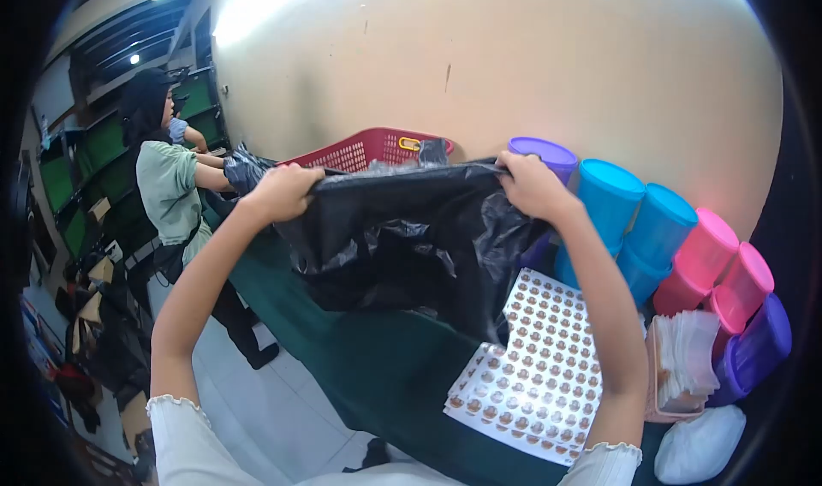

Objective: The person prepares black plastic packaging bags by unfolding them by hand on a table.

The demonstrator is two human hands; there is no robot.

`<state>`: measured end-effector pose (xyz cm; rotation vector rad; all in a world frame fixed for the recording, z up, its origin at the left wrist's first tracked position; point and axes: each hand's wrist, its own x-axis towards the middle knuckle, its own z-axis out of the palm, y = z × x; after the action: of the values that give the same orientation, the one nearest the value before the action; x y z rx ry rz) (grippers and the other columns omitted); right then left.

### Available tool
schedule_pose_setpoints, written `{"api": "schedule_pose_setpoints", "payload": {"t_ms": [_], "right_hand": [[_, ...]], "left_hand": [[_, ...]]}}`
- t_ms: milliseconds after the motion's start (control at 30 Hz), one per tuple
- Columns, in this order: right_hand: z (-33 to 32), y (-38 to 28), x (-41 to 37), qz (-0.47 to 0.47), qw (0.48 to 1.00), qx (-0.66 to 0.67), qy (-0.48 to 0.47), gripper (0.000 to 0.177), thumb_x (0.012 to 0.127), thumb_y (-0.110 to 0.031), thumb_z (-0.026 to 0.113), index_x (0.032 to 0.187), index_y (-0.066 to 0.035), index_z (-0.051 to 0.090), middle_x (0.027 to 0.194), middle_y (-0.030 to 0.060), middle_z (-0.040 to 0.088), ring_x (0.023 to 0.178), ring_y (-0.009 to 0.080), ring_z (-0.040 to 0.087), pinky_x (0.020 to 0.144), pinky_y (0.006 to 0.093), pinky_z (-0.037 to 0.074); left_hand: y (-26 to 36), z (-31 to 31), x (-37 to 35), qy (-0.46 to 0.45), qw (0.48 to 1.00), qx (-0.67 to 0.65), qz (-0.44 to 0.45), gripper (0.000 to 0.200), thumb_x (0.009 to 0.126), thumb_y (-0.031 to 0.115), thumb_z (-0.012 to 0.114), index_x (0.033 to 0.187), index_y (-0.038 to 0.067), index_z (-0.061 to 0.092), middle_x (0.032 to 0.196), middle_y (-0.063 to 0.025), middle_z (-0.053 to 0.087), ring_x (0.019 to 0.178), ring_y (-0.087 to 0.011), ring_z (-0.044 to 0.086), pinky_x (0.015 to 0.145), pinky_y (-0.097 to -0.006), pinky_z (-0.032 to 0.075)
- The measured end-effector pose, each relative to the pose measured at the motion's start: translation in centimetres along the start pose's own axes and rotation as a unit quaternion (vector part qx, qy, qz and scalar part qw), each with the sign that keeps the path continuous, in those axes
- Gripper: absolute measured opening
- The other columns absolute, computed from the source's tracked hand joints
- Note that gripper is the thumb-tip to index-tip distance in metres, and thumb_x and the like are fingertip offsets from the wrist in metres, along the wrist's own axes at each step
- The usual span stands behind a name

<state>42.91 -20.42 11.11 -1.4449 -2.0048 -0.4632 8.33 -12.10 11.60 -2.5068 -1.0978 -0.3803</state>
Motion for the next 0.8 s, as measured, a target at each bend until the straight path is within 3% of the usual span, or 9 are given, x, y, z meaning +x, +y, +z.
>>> {"api": "schedule_pose_setpoints", "payload": {"t_ms": [100,200,233,267,333,400,500,733,800], "right_hand": [[-2.6,-2.5,0.7,0.121,0.957,0.165,-0.207,0.042,0.060,-0.025,0.073,0.087,0.002,0.054,0.071,0.0066,0.057,0.069,0.0124,0.052,0.061,0.0280,0.040],[-2.2,-1.3,2.1,0.090,0.898,0.112,-0.417,0.045,0.056,-0.022,0.075,0.088,0.002,0.054,0.080,0.0056,0.059,0.075,0.0125,0.053,0.068,0.0267,0.041],[-1.5,-1.1,2.6,0.107,0.883,0.096,-0.446,0.045,0.055,-0.015,0.075,0.092,0.001,0.055,0.083,0.0060,0.061,0.077,0.0151,0.056,0.070,0.0287,0.043],[-1.1,-1.0,3.0,0.111,0.885,0.096,-0.442,0.045,0.055,-0.015,0.075,0.092,0.001,0.055,0.083,0.0060,0.061,0.077,0.0151,0.056,0.070,0.0287,0.043],[-0.4,-1.7,3.6,0.158,0.906,-0.079,-0.384,0.042,0.052,-0.010,0.074,0.089,0.000,0.057,0.086,0.0108,0.062,0.082,0.0217,0.058,0.071,0.0313,0.044],[0.5,-2.0,3.7,0.194,0.911,-0.070,-0.358,0.038,0.050,-0.006,0.072,0.084,0.000,0.058,0.082,0.0144,0.061,0.082,0.0266,0.057,0.071,0.0331,0.044],[3.6,0.1,3.0,0.127,0.968,-0.058,-0.208,0.034,0.051,-0.005,0.070,0.081,0.001,0.056,0.076,0.0160,0.059,0.078,0.0312,0.056,0.070,0.0350,0.044],[9.8,4.3,4.1,0.107,0.964,-0.239,-0.037,0.034,0.057,-0.009,0.068,0.088,-0.006,0.054,0.084,0.0094,0.056,0.089,0.0255,0.053,0.074,0.0393,0.041],[11.2,5.4,4.4,0.126,0.957,-0.257,-0.054,0.035,0.058,-0.009,0.067,0.090,-0.008,0.053,0.085,0.0068,0.055,0.091,0.0234,0.051,0.076,0.0393,0.038]], "left_hand": [[-2.8,-0.3,1.4,0.001,0.990,-0.118,0.079,0.032,0.069,0.022,0.060,0.091,0.002,0.048,0.082,-0.0192,0.056,0.084,-0.0332,0.054,0.073,-0.0405,0.041],[-5.4,-0.1,2.4,-0.146,0.956,-0.204,0.150,0.061,0.056,0.032,0.072,0.097,0.000,0.041,0.092,-0.0195,0.052,0.091,-0.0313,0.051,0.077,-0.0364,0.039],[-6.1,0.0,2.9,-0.194,0.953,-0.174,0.154,0.060,0.057,0.022,0.071,0.101,0.001,0.037,0.094,-0.0194,0.049,0.095,-0.0324,0.048,0.079,-0.0363,0.039],[-6.5,0.3,3.3,-0.194,0.953,-0.172,0.159,0.060,0.057,0.022,0.071,0.101,0.001,0.037,0.094,-0.0194,0.049,0.095,-0.0324,0.048,0.079,-0.0363,0.039],[-6.7,1.1,3.9,-0.168,0.960,-0.175,0.138,0.053,0.061,0.012,0.066,0.104,0.001,0.037,0.094,-0.0198,0.053,0.093,-0.0339,0.051,0.077,-0.0371,0.041],[-6.5,3.0,4.4,-0.109,0.985,-0.106,0.079,0.047,0.060,0.004,0.060,0.102,0.003,0.038,0.090,-0.0193,0.054,0.090,-0.0350,0.052,0.075,-0.0395,0.042],[-7.6,7.7,5.8,-0.023,0.994,-0.063,0.083,0.040,0.060,0.006,0.062,0.096,0.004,0.044,0.085,-0.0153,0.057,0.085,-0.0307,0.055,0.073,-0.0395,0.042],[-10.0,14.1,9.8,0.162,0.979,-0.018,0.120,0.035,0.059,0.009,0.063,0.091,0.006,0.049,0.081,-0.0083,0.057,0.081,-0.0240,0.056,0.070,-0.0336,0.041],[-10.5,15.0,10.5,0.175,0.977,-0.025,0.118,0.035,0.059,0.008,0.063,0.091,0.006,0.049,0.081,-0.0082,0.056,0.082,-0.0241,0.056,0.070,-0.0339,0.041]]}}
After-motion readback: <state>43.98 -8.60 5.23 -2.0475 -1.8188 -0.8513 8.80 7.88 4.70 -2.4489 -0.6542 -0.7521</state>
